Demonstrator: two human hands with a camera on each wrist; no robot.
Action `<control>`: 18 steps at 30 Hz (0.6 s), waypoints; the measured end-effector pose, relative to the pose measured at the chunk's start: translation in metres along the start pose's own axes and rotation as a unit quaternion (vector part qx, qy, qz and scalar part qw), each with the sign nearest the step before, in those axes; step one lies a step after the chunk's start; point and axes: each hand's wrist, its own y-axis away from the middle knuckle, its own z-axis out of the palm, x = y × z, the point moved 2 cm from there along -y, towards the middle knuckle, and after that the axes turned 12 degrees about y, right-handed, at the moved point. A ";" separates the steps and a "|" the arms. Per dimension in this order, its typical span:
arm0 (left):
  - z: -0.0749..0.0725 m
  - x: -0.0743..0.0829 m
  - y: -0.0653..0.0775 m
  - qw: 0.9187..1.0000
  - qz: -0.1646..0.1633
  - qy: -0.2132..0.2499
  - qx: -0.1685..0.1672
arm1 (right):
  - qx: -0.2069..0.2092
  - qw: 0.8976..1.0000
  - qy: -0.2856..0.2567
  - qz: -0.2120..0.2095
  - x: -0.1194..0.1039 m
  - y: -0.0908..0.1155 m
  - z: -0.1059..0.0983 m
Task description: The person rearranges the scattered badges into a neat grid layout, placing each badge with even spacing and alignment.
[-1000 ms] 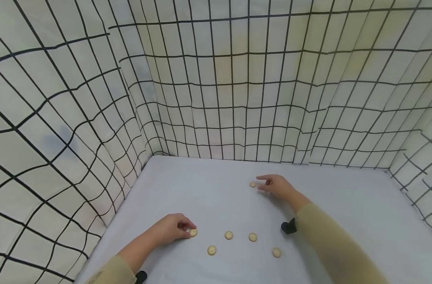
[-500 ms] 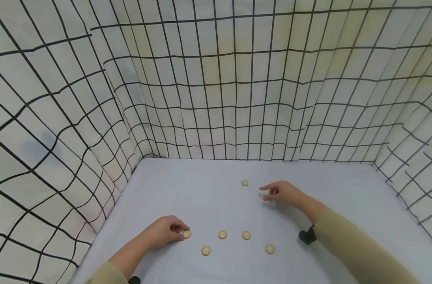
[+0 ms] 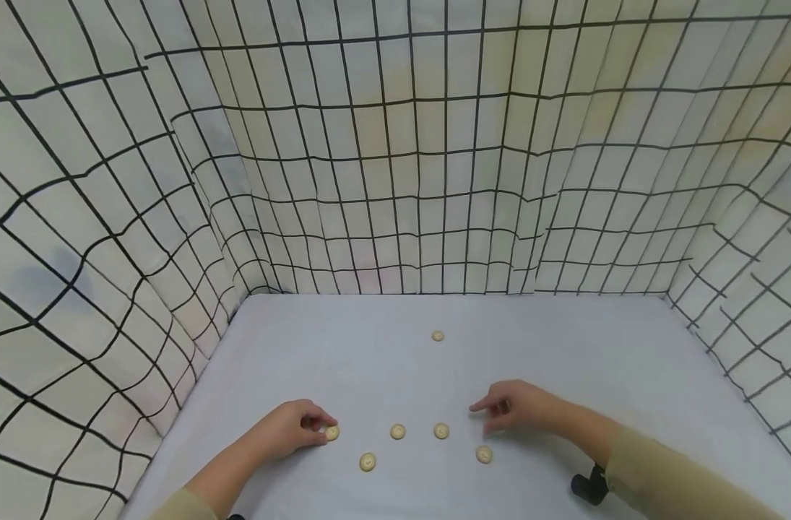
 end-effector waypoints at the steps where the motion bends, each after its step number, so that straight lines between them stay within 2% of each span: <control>1: 0.001 0.000 -0.001 1.000 0.000 0.002 -0.001 | -0.008 1.000 -0.003 -0.002 -0.001 0.004 0.002; 8: 0.000 -0.002 0.000 1.000 -0.001 0.015 -0.009 | -0.050 0.999 -0.004 -0.002 -0.009 0.017 0.014; 18: -0.001 0.000 0.001 1.000 0.000 0.026 -0.015 | -0.051 0.997 0.060 -0.023 -0.015 0.021 0.017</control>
